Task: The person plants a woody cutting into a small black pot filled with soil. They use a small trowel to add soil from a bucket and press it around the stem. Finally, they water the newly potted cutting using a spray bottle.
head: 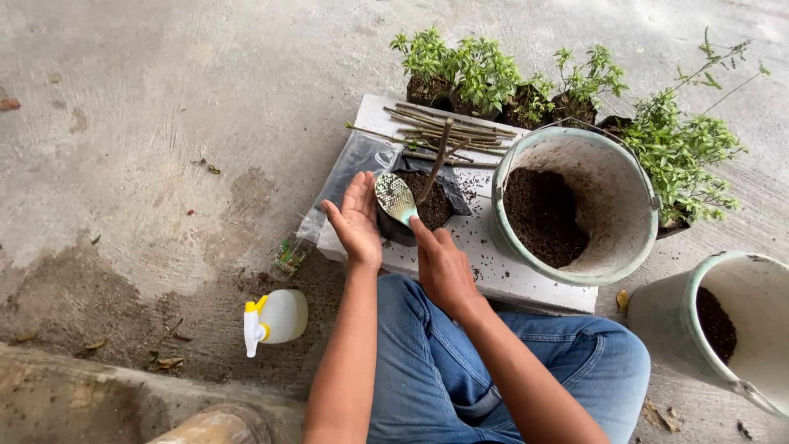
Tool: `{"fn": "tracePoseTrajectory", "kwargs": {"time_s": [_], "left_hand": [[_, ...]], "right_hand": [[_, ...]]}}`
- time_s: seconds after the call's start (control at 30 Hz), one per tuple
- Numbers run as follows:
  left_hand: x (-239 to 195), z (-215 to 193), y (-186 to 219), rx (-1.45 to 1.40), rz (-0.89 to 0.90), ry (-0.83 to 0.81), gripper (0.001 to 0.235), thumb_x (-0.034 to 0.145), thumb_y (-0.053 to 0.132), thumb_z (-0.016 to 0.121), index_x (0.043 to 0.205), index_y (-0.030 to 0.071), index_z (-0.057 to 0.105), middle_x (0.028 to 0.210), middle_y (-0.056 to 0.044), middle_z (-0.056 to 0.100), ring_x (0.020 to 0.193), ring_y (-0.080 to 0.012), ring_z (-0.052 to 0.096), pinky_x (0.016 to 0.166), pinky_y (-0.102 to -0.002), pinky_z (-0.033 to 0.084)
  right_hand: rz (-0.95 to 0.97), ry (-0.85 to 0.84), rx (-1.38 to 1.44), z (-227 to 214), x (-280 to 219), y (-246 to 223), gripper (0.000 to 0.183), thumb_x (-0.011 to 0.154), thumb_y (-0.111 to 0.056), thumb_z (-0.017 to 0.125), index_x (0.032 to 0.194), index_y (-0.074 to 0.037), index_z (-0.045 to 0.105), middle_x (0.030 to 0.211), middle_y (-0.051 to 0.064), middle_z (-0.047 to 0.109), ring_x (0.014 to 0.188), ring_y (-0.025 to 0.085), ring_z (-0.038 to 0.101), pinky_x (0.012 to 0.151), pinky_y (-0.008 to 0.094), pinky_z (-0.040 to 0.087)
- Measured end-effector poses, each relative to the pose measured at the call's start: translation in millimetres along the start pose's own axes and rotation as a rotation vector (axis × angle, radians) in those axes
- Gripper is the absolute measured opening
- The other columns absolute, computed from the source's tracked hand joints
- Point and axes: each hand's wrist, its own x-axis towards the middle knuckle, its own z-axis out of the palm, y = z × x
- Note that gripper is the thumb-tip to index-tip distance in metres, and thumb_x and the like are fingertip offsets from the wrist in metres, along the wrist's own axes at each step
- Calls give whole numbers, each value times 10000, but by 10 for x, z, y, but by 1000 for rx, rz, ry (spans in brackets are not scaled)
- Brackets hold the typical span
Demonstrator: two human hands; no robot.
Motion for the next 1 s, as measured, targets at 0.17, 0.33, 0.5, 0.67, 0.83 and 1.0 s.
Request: {"fn": "tracePoseTrajectory", "kwargs": {"time_s": [0.17,0.33,0.5,0.67,0.83,1.0], "left_hand": [[-32,33,27,29,12,-14,980,950,809,197,1459,58,567,1458,-140,599,1376,-225,541,1176,-328,388],[-85,3,-12,19,23,-1,969,958,800,193,1463,60,564,1466,-144,593,1385,-224,532,1189,-327,375],[-78,61,42,30,42,8,941,964,787,222,1455,66,576,1458,-128,600,1371,-212,542,1177,-327,388],[-145,2,-6,29,44,28,938,969,783,215,1457,64,568,1464,-135,593,1373,-217,540,1182,-331,393],[-159,88,57,44,71,33,911,983,762,213,1452,70,574,1445,-128,612,1351,-198,560,1152,-316,418],[-123,37,58,104,71,12,985,961,813,140,1526,87,492,1571,-192,466,1512,-313,359,1250,-439,205]], "right_hand": [[-14,-2,61,-47,20,-57,470,1096,-116,394,1558,-193,433,828,56,476,482,169,408,459,385,337],[-5,-28,72,54,-65,21,473,1101,-113,382,1566,-190,418,821,57,464,486,162,387,455,381,332],[-22,-29,84,-106,34,-96,467,1101,-116,386,1559,-196,430,830,56,459,498,155,411,454,373,345],[-35,-55,107,119,-94,-4,470,1098,-103,391,1560,-182,426,825,68,474,494,165,387,463,389,313],[11,-56,103,-196,-228,-106,457,1096,-162,408,1537,-265,471,848,45,494,526,143,443,480,354,364],[130,67,126,-739,-683,-84,449,1025,-133,509,1459,-204,601,828,90,617,609,201,582,551,367,476]]}}
